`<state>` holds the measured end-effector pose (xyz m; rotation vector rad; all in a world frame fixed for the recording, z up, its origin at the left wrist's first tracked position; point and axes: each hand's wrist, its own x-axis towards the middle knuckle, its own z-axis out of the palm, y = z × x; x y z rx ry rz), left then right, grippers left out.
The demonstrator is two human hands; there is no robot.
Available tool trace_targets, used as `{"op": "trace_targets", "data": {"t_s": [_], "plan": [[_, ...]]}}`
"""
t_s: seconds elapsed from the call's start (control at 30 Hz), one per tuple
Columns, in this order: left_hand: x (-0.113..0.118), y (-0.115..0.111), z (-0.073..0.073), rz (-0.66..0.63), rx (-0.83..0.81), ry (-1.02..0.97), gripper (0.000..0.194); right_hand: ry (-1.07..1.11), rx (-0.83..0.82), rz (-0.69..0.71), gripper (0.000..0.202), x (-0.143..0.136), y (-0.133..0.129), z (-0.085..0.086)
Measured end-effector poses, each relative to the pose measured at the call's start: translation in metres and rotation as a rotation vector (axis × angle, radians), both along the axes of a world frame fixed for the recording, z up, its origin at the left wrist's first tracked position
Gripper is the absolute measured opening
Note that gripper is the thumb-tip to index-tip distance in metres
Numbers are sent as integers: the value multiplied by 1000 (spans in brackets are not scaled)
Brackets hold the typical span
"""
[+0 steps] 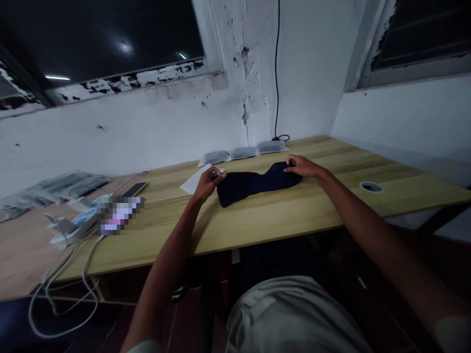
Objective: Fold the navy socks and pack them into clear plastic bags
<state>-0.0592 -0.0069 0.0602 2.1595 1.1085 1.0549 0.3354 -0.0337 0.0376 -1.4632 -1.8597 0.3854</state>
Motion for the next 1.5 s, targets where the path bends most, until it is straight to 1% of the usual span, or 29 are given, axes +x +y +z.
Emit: {"op": "trace_targets", "data": {"t_s": [0.07, 0.13, 0.17, 0.2, 0.27, 0.37, 0.43, 0.47, 0.53, 0.6, 0.67, 0.73, 0.77, 0.83, 0.9, 0.97, 1.03, 1.1, 1.17, 1.23, 1.3, 1.33, 1.37, 1.43, 1.5], "plan": [[-2, -8, 1, -268, -148, -64, 53, 181, -67, 81, 32, 4, -12, 11], [-6, -14, 0, -493, -316, -32, 65, 361, -197, 184, 42, 8, -24, 20], [-7, -17, 0, -567, -385, -4, 70, 427, -265, 224, 47, 9, -28, 24], [-7, -18, 0, -613, -434, 14, 72, 472, -318, 251, 51, 10, -32, 27], [-4, -20, 0, -640, -461, 8, 71, 489, -372, 290, 54, 8, -35, 29], [9, -20, -4, -593, -367, 19, 54, 385, -368, 359, 54, -6, -31, 22], [17, -18, -11, -501, -233, 132, 47, 233, -313, 354, 52, -19, -25, 13], [20, -17, -16, -430, -156, 217, 49, 135, -266, 328, 50, -27, -22, 7], [24, -13, -27, -278, -20, 392, 60, -64, -157, 258, 49, -39, -16, -5], [23, -9, -36, -184, 48, 525, 73, -209, -82, 197, 59, -45, -11, -17], [20, -4, -43, -148, 46, 601, 81, -285, -88, 149, 76, -44, -5, -28], [16, 2, -47, -107, 28, 655, 85, -322, -151, 106, 91, -39, 0, -38], [13, 6, -49, -79, 20, 678, 87, -327, -179, 89, 94, -36, 2, -42], [10, 15, -52, -34, 10, 710, 87, -318, -194, 77, 95, -32, 5, -48], [6, 25, -57, -17, 7, 716, 85, -295, -175, 83, 92, -32, 6, -49], [4, 33, -61, -14, 11, 697, 82, -252, -153, 103, 87, -35, 5, -45], [1, 38, -64, -11, 23, 655, 78, -168, -107, 129, 77, -38, 3, -38], [-2, 41, -65, -19, 45, 603, 73, -57, -22, 142, 63, -37, 3, -30], [-5, 44, -64, -32, 82, 559, 68, 4, 65, 97, 49, -28, 5, -24], [-11, 47, -63, -22, 128, 537, 64, -63, 100, -48, 40, -12, 10, -22], [-17, 51, -62, 14, 147, 545, 59, -218, 33, -248, 40, 9, 13, -25], [-20, 53, -61, 30, 143, 557, 57, -290, -49, -325, 42, 19, 15, -27], [-24, 55, -61, 39, 133, 568, 56, -344, -147, -367, 46, 28, 16, -30], [-29, 58, -60, 22, 111, 586, 55, -403, -315, -378, 51, 40, 16, -35], [-32, 59, -59, -11, 99, 571, 54, -426, -389, -350, 53, 44, 16, -38]]}}
